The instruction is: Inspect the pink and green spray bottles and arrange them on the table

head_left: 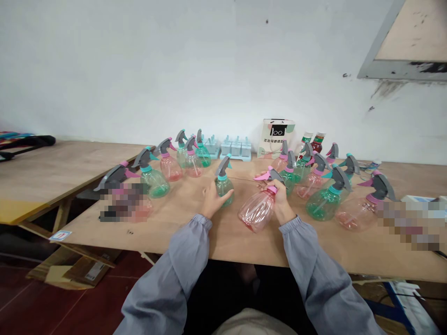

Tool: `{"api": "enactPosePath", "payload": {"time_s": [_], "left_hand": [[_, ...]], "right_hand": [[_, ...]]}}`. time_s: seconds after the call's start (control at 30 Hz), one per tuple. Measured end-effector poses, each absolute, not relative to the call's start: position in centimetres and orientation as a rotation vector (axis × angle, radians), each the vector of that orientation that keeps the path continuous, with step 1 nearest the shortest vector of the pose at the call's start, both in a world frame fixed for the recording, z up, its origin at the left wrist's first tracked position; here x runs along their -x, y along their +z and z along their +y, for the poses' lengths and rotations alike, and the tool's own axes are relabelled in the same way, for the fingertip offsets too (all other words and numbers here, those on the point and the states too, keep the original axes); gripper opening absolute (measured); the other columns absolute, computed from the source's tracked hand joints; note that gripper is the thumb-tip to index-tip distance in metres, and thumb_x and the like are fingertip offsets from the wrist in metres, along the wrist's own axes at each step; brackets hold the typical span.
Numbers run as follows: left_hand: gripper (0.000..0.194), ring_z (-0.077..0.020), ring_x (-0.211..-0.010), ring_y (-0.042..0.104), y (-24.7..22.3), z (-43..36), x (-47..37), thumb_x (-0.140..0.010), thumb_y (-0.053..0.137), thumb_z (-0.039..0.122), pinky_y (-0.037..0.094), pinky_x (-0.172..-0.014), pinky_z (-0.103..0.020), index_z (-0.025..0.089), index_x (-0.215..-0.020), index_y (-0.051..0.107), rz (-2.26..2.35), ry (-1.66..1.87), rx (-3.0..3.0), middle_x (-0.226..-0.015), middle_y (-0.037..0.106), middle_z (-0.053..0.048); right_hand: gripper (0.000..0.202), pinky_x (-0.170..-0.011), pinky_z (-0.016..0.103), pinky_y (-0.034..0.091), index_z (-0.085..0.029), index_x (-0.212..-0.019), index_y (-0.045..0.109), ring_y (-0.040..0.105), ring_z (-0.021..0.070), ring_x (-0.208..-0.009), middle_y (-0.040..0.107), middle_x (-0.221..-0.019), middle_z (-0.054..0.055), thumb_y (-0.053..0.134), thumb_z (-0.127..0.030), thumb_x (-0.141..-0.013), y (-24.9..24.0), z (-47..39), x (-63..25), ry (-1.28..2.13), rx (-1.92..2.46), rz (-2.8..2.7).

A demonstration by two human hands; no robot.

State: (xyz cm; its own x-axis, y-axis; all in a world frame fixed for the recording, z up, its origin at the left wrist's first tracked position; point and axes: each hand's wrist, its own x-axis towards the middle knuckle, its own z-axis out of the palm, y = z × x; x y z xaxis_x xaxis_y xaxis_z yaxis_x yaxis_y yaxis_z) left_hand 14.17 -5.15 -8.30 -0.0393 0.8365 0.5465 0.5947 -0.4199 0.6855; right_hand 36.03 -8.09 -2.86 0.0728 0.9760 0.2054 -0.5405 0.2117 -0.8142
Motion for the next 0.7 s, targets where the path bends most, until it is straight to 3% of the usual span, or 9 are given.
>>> {"api": "enactPosePath", "payload": {"time_s": [0.17, 0.3, 0.5, 0.7], "left_hand": [[0.071, -0.0357, -0.133, 0.054, -8.4, -5.1, -14.2, -0.077, 0.076, 0.041, 0.036, -0.114, -0.055, 0.021, -0.138, 0.045, 1.538, 1.452, -1.983, -0.137, 0.061, -0.016], [0.072, -0.0356, -0.133, 0.054, -8.5, -5.0, -14.1, -0.078, 0.076, 0.042, 0.036, -0.114, -0.055, 0.021, -0.139, 0.044, 1.521, 1.451, -1.990, -0.137, 0.061, -0.016], [0.071, -0.0356, -0.134, 0.054, -8.4, -5.0, -14.1, -0.078, 0.076, 0.042, 0.036, -0.113, -0.056, 0.020, -0.139, 0.044, 1.526, 1.443, -2.000, -0.136, 0.061, -0.016], [0.072, -0.0365, -0.133, 0.054, -8.5, -5.0, -14.1, -0.077, 0.076, 0.043, 0.036, -0.113, -0.055, 0.020, -0.138, 0.044, 1.546, 1.437, -1.988, -0.136, 0.061, -0.016]], "right_hand": [[0.023, -0.050, 0.025, 0.053, -0.023, -0.082, 0.067, 0.073, 0.0197, -0.073, 0.078, -0.087, 0.004, 0.075, -0.031, -0.063, -2.2, -9.0, -38.3, 1.125, 0.807, -0.854], [0.035, -0.055, 0.028, 0.057, -0.021, -0.083, 0.070, 0.072, 0.0187, -0.068, 0.076, -0.080, 0.002, 0.085, -0.045, -0.062, -2.5, -10.0, -42.1, 0.735, 0.879, -0.867], [0.037, -0.060, 0.030, 0.051, -0.019, -0.086, 0.072, 0.056, 0.0137, -0.060, 0.060, -0.066, -0.003, 0.074, -0.054, -0.076, -2.7, -11.6, -43.8, 0.133, 1.164, -0.927], [0.034, -0.058, 0.029, 0.040, -0.020, -0.070, 0.065, 0.041, 0.0124, -0.058, 0.046, -0.058, -0.006, 0.072, -0.052, -0.078, -2.6, -11.7, -43.3, 0.021, 1.321, -1.051]]}}
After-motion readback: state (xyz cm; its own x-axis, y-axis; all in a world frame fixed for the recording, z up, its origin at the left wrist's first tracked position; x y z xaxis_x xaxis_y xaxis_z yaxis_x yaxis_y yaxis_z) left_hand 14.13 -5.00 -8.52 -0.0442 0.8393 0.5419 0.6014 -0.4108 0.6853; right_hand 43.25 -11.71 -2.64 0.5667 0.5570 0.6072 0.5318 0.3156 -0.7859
